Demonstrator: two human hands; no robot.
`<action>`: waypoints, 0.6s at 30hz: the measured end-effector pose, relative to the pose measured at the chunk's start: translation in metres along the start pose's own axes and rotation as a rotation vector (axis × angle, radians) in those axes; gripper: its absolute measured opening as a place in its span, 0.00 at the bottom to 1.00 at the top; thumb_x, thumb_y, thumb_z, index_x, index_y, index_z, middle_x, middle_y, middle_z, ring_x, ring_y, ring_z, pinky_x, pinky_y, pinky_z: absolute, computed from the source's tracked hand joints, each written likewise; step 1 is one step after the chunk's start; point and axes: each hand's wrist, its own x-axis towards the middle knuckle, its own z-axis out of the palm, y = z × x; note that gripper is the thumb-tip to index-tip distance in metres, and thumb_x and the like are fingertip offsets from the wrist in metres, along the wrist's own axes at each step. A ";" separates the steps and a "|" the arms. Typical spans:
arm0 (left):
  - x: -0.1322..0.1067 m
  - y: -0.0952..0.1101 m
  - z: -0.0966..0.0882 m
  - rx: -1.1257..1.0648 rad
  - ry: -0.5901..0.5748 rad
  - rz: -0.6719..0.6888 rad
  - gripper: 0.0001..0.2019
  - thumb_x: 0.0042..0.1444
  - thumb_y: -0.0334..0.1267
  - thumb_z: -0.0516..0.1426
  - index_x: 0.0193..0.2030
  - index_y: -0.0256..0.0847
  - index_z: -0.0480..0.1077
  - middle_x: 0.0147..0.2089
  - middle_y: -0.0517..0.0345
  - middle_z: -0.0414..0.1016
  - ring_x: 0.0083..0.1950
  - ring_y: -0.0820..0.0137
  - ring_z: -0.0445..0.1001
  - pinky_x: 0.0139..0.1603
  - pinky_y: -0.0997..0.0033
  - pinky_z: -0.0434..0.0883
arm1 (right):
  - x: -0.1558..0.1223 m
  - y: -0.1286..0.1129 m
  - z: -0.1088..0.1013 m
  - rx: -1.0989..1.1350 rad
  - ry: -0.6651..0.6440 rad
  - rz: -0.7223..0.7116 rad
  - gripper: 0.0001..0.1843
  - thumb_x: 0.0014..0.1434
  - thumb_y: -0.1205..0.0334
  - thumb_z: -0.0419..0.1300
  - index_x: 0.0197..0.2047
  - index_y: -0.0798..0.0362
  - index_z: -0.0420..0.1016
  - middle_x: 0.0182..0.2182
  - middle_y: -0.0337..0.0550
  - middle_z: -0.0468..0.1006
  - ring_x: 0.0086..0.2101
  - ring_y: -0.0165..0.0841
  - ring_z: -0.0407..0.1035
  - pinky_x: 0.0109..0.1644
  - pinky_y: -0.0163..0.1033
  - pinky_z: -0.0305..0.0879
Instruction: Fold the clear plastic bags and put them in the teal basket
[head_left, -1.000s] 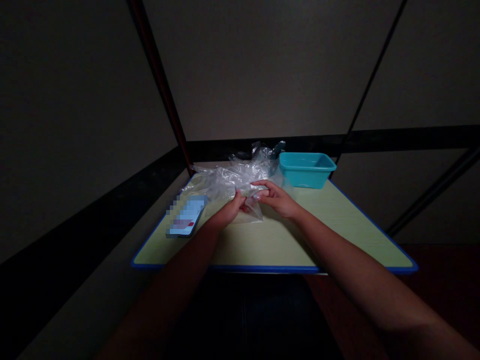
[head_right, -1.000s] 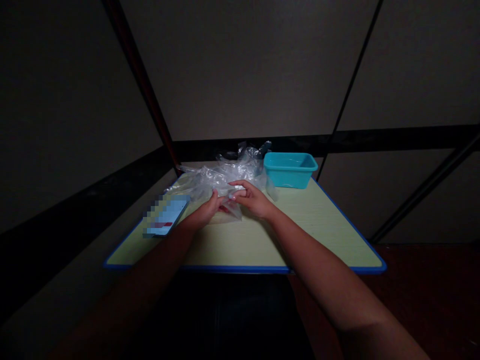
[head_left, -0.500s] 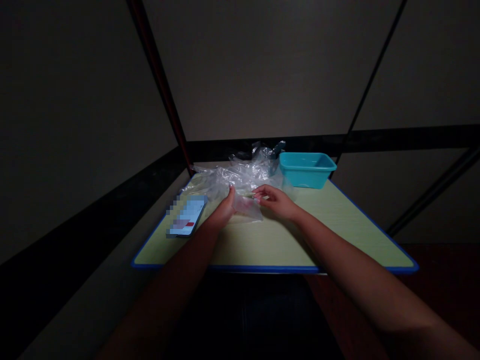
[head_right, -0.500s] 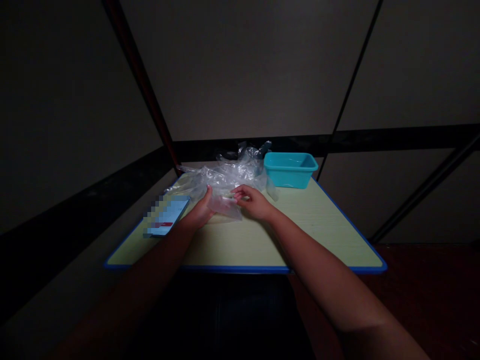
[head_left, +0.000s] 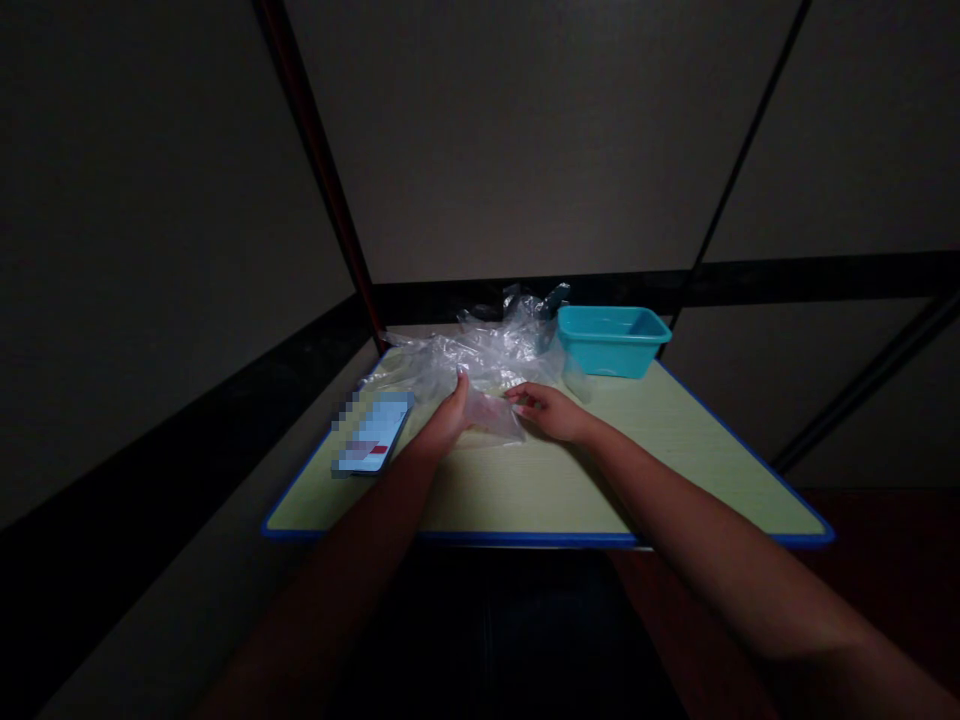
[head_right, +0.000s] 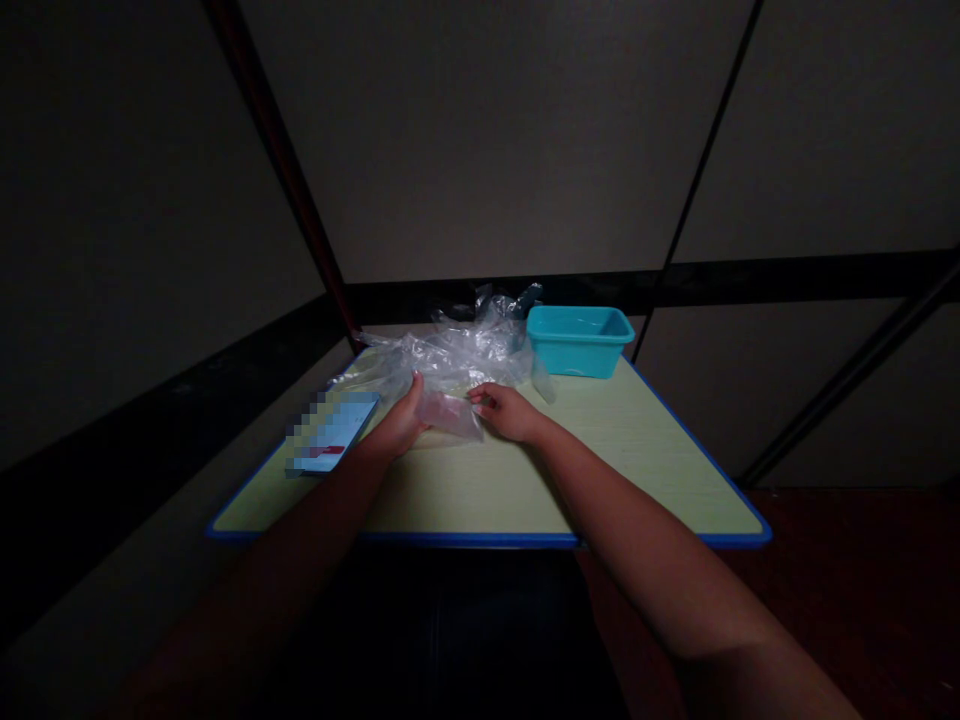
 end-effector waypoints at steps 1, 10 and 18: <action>0.001 0.000 0.000 0.005 -0.004 0.014 0.36 0.50 0.67 0.45 0.43 0.35 0.73 0.29 0.55 0.76 0.36 0.68 0.76 0.39 0.74 0.69 | 0.000 0.000 0.001 0.020 -0.013 0.009 0.14 0.52 0.67 0.56 0.44 0.57 0.72 0.38 0.46 0.76 0.35 0.30 0.68 0.41 0.37 0.63; -0.001 0.001 0.002 0.039 -0.031 0.026 0.36 0.51 0.68 0.44 0.38 0.34 0.74 0.24 0.53 0.76 0.36 0.64 0.76 0.38 0.72 0.70 | 0.002 0.001 0.005 0.120 -0.033 0.011 0.14 0.54 0.60 0.54 0.42 0.57 0.70 0.36 0.44 0.74 0.36 0.31 0.66 0.43 0.39 0.62; -0.004 0.005 0.004 0.036 -0.014 -0.012 0.37 0.50 0.68 0.43 0.34 0.34 0.74 0.26 0.50 0.77 0.38 0.62 0.77 0.38 0.70 0.71 | 0.002 0.003 0.006 0.128 -0.081 -0.021 0.13 0.55 0.57 0.54 0.40 0.57 0.70 0.33 0.42 0.73 0.33 0.30 0.65 0.41 0.38 0.61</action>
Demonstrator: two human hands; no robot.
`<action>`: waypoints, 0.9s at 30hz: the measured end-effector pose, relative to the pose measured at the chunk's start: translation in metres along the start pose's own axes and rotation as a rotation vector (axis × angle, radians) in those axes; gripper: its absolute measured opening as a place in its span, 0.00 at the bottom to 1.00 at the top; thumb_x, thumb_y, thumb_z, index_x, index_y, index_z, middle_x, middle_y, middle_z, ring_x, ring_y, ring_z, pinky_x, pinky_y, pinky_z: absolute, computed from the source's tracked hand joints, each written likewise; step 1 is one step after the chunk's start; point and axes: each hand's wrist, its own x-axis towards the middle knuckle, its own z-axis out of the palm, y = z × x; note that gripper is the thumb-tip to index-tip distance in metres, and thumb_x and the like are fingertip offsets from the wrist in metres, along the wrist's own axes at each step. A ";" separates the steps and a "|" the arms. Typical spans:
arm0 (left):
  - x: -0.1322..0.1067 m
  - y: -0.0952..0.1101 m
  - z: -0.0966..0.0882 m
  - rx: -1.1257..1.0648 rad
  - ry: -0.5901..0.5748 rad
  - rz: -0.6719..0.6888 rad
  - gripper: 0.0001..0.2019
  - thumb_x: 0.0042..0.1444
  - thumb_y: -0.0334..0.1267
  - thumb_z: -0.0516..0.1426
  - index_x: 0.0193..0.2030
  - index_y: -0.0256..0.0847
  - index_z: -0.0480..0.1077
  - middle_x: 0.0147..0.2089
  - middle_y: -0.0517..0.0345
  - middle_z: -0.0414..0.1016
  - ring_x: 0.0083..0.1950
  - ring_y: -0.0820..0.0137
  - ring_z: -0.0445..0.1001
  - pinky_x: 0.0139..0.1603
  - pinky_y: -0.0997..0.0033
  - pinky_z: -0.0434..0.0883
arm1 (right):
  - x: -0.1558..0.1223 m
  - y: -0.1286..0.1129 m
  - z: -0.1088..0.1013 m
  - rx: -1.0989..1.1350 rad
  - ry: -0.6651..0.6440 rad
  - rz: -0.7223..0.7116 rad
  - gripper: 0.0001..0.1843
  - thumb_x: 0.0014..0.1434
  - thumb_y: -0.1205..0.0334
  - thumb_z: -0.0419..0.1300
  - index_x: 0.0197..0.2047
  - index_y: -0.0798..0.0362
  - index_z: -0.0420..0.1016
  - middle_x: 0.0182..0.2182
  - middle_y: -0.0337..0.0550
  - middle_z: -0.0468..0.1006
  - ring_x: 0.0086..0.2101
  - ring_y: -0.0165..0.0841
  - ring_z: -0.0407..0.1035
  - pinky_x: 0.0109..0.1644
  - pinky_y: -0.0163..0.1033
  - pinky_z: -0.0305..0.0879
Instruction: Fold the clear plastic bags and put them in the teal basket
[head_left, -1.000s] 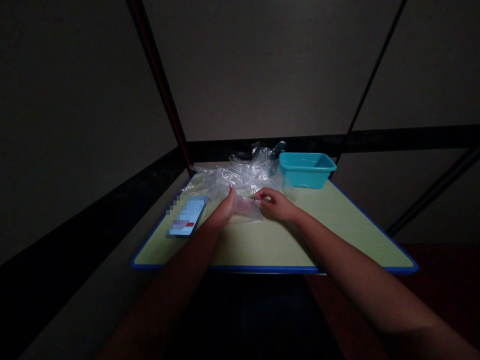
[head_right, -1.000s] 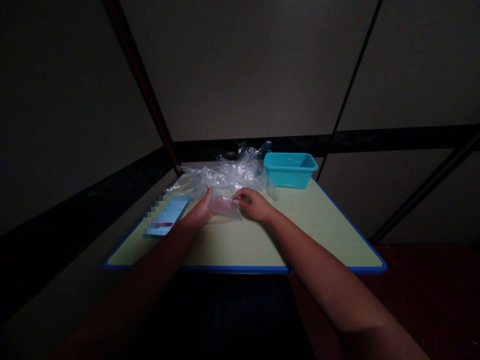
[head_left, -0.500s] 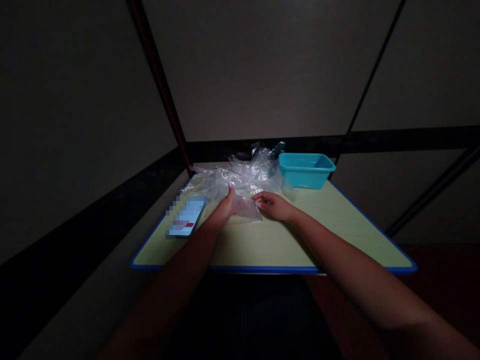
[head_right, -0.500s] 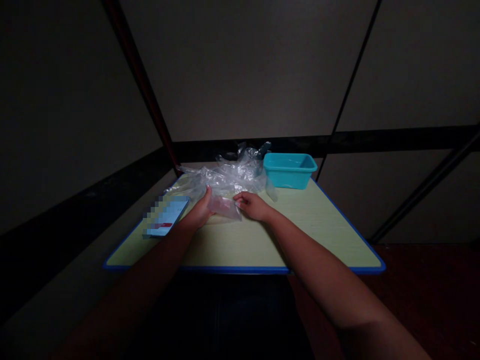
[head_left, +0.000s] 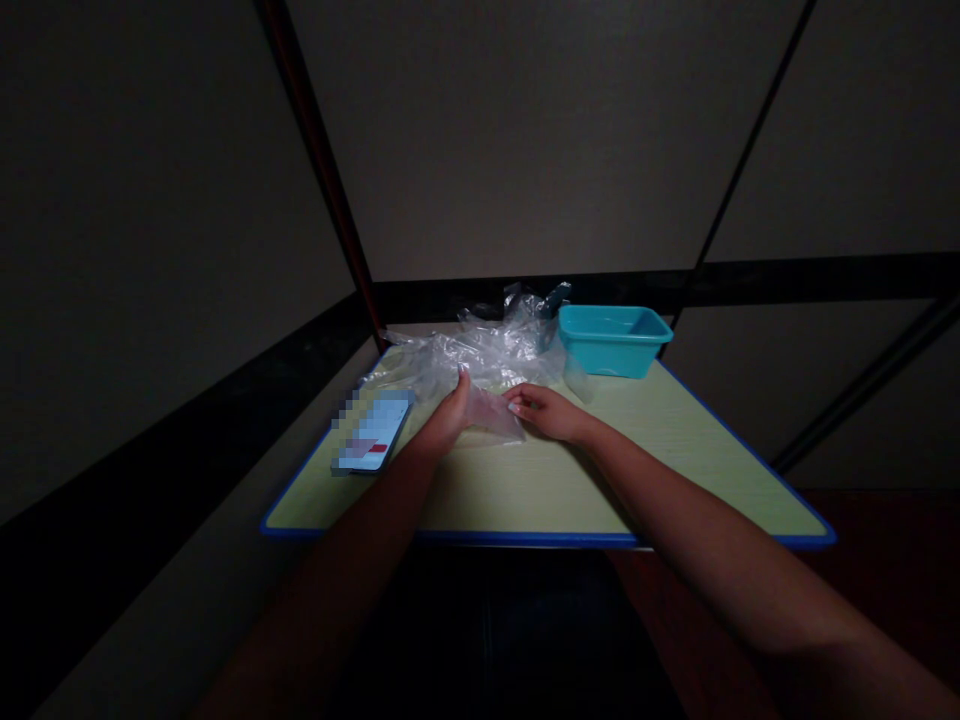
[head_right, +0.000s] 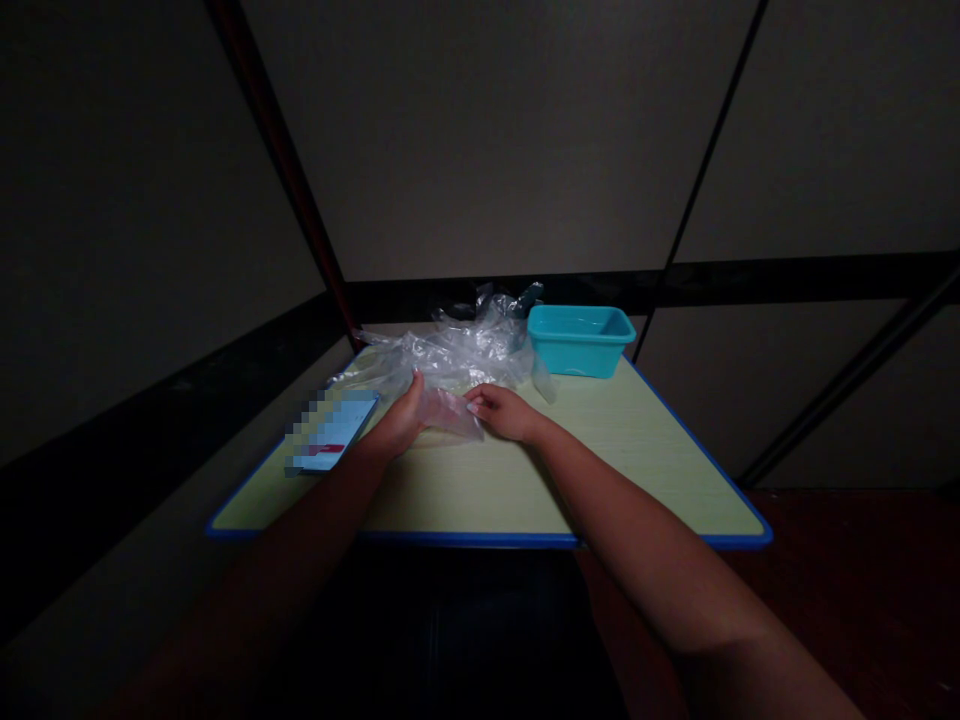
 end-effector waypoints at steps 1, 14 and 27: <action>0.000 0.001 0.000 -0.002 0.013 -0.001 0.36 0.51 0.68 0.42 0.34 0.34 0.74 0.27 0.49 0.77 0.38 0.63 0.77 0.38 0.70 0.71 | 0.000 0.001 0.000 -0.017 0.006 -0.001 0.13 0.54 0.58 0.54 0.39 0.56 0.70 0.32 0.42 0.72 0.33 0.31 0.65 0.41 0.38 0.61; -0.006 0.007 0.007 -0.016 0.126 0.013 0.27 0.57 0.59 0.45 0.39 0.35 0.72 0.28 0.51 0.76 0.36 0.65 0.77 0.37 0.69 0.74 | 0.001 -0.003 0.000 -0.062 -0.035 0.020 0.15 0.54 0.50 0.53 0.28 0.55 0.66 0.24 0.39 0.65 0.27 0.29 0.59 0.32 0.36 0.56; -0.021 0.023 0.000 0.202 0.088 -0.017 0.19 0.45 0.52 0.61 0.33 0.34 0.73 0.35 0.50 0.76 0.38 0.65 0.74 0.31 0.71 0.73 | 0.003 -0.001 0.005 -0.058 -0.029 0.047 0.17 0.51 0.48 0.55 0.25 0.54 0.63 0.20 0.35 0.60 0.24 0.27 0.54 0.28 0.34 0.52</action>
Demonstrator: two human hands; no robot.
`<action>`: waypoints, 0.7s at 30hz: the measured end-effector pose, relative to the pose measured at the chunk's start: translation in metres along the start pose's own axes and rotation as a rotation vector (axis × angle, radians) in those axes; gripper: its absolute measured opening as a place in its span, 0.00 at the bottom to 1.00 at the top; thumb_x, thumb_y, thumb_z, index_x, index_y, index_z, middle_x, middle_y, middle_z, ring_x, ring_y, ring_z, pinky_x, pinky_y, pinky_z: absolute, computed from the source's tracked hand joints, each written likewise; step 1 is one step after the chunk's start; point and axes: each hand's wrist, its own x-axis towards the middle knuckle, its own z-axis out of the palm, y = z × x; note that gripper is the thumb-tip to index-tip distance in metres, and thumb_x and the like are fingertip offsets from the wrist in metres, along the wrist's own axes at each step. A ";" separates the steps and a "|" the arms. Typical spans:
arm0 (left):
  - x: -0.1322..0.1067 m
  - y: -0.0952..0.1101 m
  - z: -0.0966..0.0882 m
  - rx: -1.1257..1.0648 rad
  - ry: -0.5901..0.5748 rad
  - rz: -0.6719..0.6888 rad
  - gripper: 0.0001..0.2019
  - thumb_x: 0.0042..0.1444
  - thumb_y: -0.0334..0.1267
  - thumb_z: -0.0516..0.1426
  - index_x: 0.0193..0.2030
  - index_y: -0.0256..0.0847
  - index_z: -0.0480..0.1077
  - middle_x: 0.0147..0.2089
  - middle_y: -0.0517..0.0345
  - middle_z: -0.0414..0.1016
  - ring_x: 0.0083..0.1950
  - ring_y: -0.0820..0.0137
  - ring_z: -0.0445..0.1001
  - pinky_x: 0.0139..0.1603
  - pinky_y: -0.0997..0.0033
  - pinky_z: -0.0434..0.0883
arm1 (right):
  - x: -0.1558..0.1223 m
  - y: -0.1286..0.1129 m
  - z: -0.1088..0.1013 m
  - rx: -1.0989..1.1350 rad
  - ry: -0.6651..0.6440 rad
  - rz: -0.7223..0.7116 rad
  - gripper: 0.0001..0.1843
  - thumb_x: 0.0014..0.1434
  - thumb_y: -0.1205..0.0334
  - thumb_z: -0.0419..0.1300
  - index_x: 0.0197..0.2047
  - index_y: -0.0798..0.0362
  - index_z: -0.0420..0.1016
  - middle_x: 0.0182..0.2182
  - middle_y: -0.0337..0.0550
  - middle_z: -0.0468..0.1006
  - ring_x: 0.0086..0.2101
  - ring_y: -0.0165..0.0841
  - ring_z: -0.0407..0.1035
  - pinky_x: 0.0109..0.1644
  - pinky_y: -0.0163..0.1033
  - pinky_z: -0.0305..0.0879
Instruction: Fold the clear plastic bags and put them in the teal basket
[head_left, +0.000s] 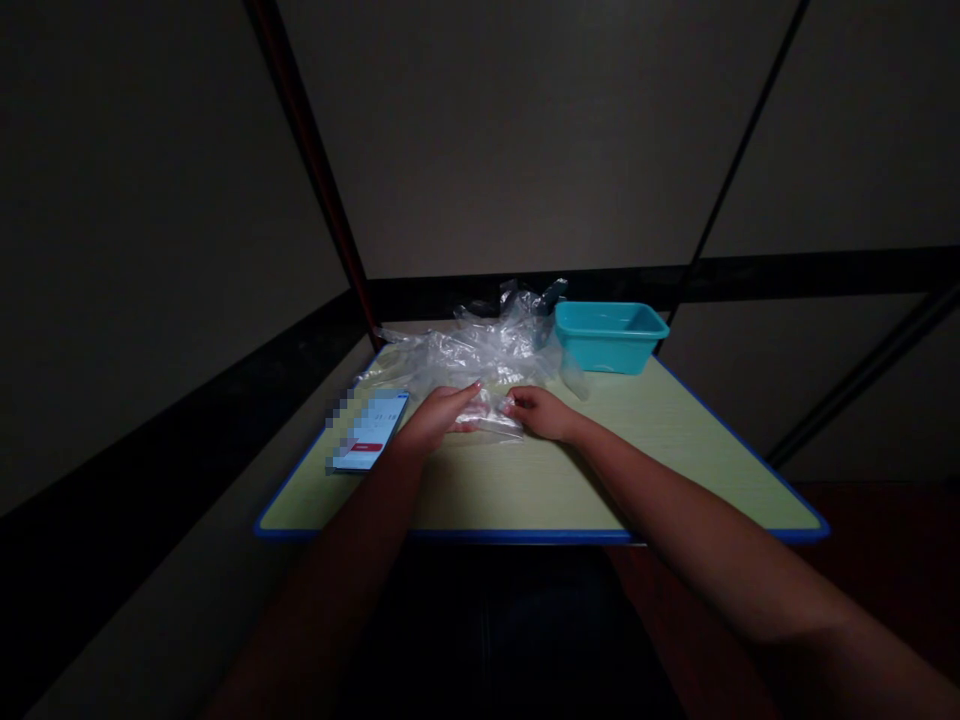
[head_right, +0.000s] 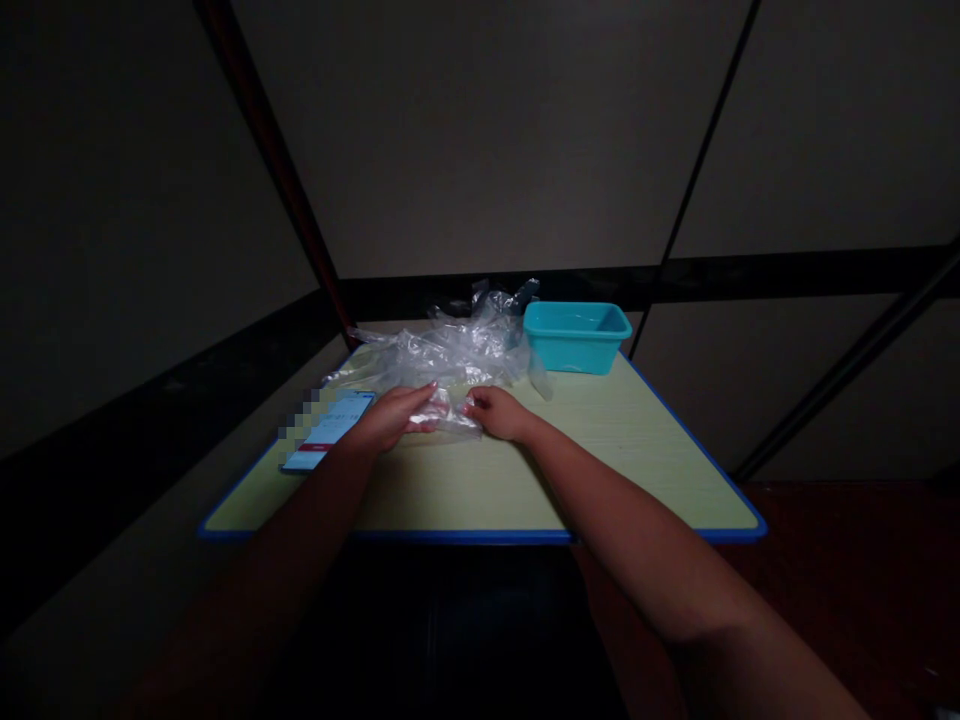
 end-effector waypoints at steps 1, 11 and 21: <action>0.000 -0.001 0.000 0.010 0.007 -0.010 0.18 0.45 0.50 0.62 0.32 0.34 0.73 0.34 0.50 0.76 0.36 0.67 0.74 0.31 0.72 0.73 | 0.000 0.000 0.000 0.004 0.003 0.004 0.17 0.51 0.48 0.55 0.24 0.54 0.62 0.20 0.34 0.60 0.24 0.27 0.54 0.27 0.34 0.51; 0.006 -0.006 -0.003 0.041 0.095 0.021 0.11 0.50 0.43 0.58 0.28 0.35 0.71 0.27 0.55 0.74 0.24 0.73 0.71 0.24 0.74 0.70 | 0.000 -0.005 -0.002 -0.054 0.051 -0.005 0.17 0.57 0.49 0.48 0.25 0.54 0.61 0.24 0.38 0.63 0.27 0.29 0.56 0.32 0.35 0.55; 0.009 -0.009 -0.005 0.123 0.091 0.108 0.18 0.45 0.52 0.59 0.25 0.35 0.70 0.24 0.57 0.72 0.24 0.73 0.69 0.22 0.75 0.68 | 0.001 -0.003 -0.003 -0.113 -0.008 -0.025 0.15 0.59 0.54 0.47 0.26 0.54 0.62 0.25 0.38 0.64 0.28 0.29 0.57 0.34 0.35 0.56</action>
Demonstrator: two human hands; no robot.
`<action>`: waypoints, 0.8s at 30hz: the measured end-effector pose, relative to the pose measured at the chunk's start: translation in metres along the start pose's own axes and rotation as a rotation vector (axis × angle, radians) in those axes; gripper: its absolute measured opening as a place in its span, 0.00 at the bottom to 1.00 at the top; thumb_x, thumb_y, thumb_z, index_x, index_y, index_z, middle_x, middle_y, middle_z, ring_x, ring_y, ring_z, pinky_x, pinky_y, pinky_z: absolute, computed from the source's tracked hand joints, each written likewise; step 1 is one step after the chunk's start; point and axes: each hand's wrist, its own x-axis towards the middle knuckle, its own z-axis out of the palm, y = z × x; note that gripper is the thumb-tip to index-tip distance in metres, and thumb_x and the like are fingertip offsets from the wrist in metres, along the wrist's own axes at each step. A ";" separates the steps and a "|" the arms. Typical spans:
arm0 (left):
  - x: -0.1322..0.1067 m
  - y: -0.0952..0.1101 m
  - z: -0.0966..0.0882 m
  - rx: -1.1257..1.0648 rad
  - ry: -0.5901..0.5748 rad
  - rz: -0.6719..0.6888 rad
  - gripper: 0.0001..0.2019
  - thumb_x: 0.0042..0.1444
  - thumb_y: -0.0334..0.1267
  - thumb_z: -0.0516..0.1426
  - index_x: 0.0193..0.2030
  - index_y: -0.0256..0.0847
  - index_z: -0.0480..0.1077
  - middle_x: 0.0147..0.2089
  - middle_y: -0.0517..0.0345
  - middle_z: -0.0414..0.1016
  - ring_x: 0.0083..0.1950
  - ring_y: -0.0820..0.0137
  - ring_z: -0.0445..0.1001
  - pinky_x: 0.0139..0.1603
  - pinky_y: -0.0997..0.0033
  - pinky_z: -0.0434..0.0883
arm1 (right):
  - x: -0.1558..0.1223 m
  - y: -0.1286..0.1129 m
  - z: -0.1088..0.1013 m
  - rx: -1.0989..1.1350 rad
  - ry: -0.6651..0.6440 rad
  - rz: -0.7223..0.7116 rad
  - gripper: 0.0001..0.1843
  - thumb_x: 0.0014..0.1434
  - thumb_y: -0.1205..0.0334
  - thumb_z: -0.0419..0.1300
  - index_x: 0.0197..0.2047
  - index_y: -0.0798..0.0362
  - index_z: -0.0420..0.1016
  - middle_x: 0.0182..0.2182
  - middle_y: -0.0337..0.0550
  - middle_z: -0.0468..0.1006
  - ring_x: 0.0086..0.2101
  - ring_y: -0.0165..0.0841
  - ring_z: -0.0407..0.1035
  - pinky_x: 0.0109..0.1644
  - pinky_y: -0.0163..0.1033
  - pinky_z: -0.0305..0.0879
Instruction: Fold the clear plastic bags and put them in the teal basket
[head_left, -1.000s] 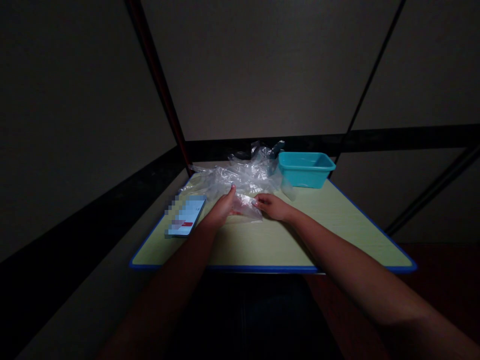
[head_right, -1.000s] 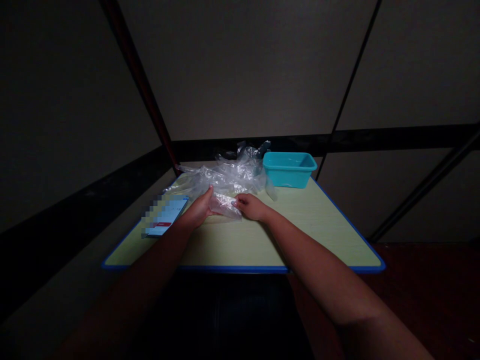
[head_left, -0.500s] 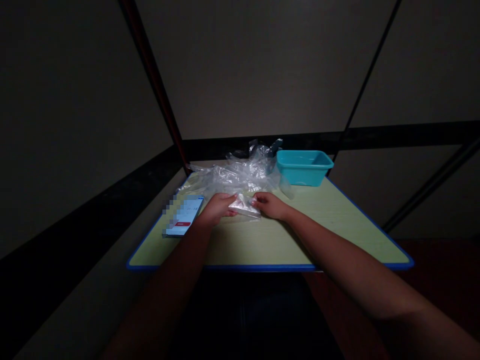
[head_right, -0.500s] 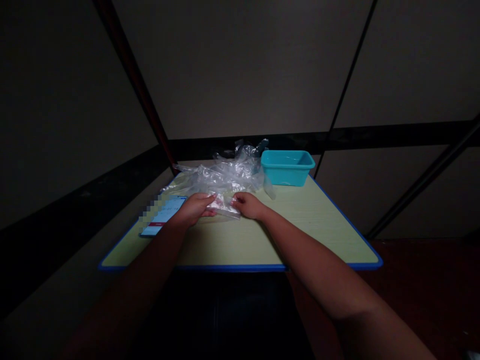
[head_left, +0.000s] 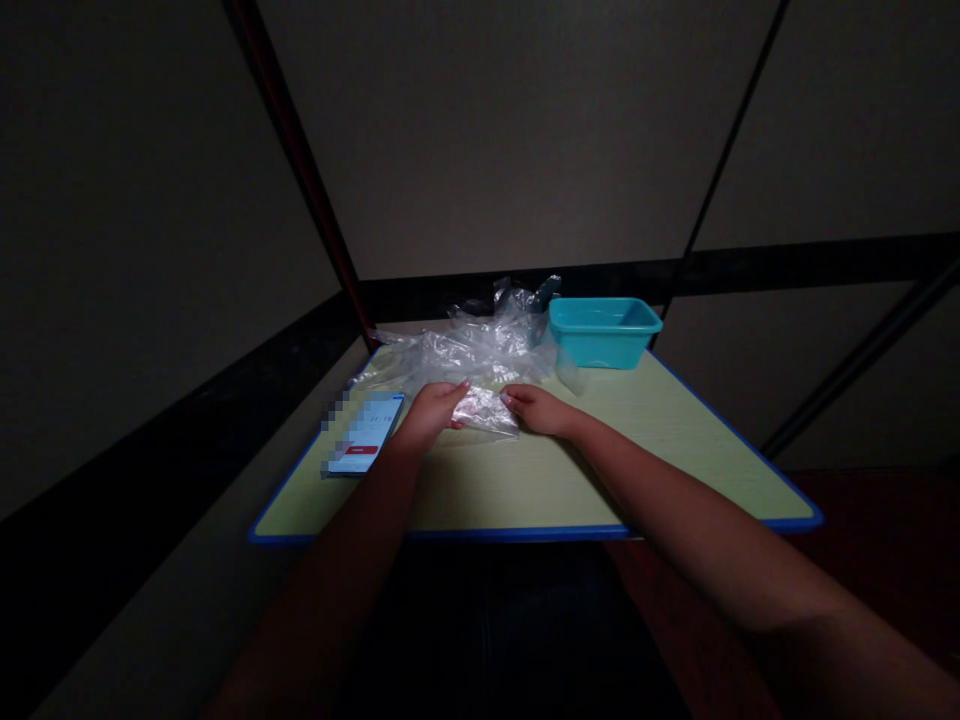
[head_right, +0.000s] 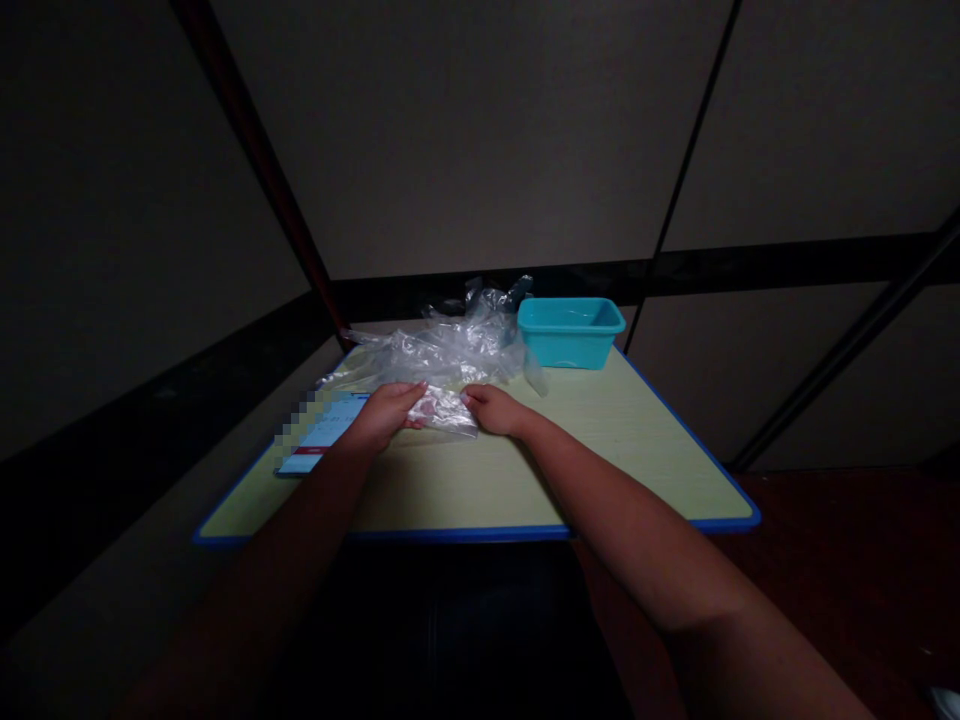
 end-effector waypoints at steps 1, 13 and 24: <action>0.000 -0.001 0.000 0.024 -0.002 0.011 0.18 0.45 0.52 0.59 0.25 0.35 0.70 0.24 0.57 0.72 0.23 0.74 0.69 0.22 0.76 0.67 | 0.000 0.000 0.000 -0.004 -0.004 0.002 0.15 0.59 0.54 0.47 0.26 0.54 0.62 0.25 0.38 0.64 0.28 0.29 0.57 0.34 0.35 0.56; -0.001 0.003 0.002 0.032 0.026 0.185 0.21 0.46 0.55 0.56 0.20 0.37 0.66 0.19 0.61 0.66 0.19 0.76 0.63 0.20 0.76 0.62 | -0.001 0.001 0.000 0.067 -0.019 -0.022 0.15 0.58 0.52 0.49 0.29 0.54 0.65 0.27 0.40 0.67 0.30 0.30 0.59 0.36 0.35 0.58; 0.000 0.003 0.002 0.024 0.064 0.197 0.18 0.47 0.52 0.57 0.25 0.37 0.67 0.22 0.61 0.67 0.21 0.75 0.65 0.20 0.77 0.62 | 0.000 0.002 0.000 0.045 0.051 -0.022 0.15 0.59 0.53 0.49 0.30 0.55 0.67 0.28 0.41 0.69 0.31 0.31 0.61 0.38 0.36 0.60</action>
